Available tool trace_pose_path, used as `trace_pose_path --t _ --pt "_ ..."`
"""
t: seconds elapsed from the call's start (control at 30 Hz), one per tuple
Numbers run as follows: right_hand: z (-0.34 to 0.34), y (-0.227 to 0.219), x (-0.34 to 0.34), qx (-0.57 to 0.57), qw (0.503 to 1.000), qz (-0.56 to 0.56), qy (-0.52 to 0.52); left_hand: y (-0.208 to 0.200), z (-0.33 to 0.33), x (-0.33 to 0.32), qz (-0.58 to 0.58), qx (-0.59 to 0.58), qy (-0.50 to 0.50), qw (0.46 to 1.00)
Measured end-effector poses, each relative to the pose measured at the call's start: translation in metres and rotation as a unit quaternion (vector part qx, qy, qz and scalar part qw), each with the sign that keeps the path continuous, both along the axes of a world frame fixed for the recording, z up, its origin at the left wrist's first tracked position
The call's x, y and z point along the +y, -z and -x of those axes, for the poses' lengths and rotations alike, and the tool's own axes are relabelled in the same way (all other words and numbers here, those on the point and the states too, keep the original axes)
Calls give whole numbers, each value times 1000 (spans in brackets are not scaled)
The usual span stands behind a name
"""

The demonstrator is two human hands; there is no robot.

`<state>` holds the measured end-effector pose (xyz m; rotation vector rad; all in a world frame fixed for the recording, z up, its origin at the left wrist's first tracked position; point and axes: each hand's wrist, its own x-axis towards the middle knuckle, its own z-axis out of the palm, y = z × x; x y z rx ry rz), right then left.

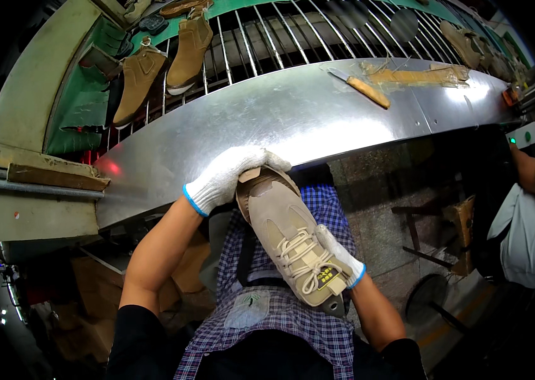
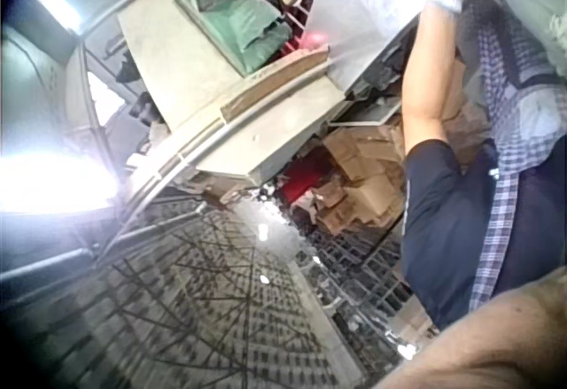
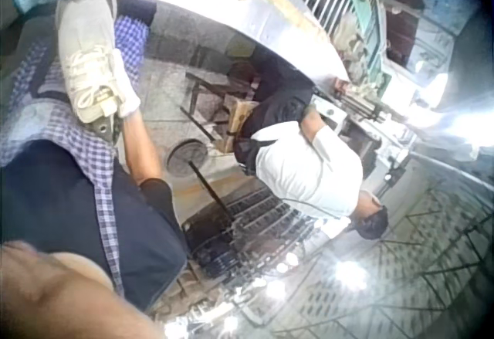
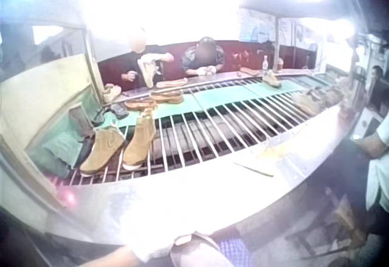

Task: The person picks up shoes and outsoles from a conveyor, applies adhesive or scrapes edges using a small knife, and presses the outsole onto the bottom of the shoe by hand.

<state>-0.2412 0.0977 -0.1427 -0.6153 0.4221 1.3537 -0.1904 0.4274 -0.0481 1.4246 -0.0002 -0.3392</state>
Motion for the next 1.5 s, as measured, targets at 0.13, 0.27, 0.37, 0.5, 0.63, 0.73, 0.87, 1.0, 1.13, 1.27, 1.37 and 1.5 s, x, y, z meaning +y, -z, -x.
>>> trace_pose_path --t 0.13,0.27,0.37,0.5,0.63,0.73,0.87,1.0,1.13,1.27,1.37,1.5 --pt "0 3 1 66 996 -51 20 -8 2 1 -41 9 -14 999" --pt "-4 -3 6 54 997 -55 23 -10 6 -4 -34 0 -10 999" --pt "-3 -16 11 15 998 -43 30 -7 7 -4 -54 -55 7 997" --pt "-8 -7 11 4 998 -56 23 -13 7 -6 -93 -66 8 994" --pt "-9 -15 14 -42 999 -29 15 -20 6 -9 -124 -48 5 991" --pt "-9 -21 15 -64 998 -6 9 -21 7 -10 -115 -42 -4 992" --pt "-11 -27 17 -82 997 2 -3 -27 8 -10 -136 -16 3 991" --pt "-9 -39 22 -134 991 -4 -3 -28 11 -4 -136 -26 16 990" --pt "-11 -30 17 -215 975 -24 -58 -19 21 2 -95 -43 12 994" --pt "-11 -31 22 -259 962 -31 -84 -18 28 5 -72 -25 23 997" --pt "-11 -35 26 -277 956 -33 -96 -15 31 11 -34 -21 31 999" --pt "-12 -28 24 -267 957 -48 -98 -18 22 13 -43 9 60 997"
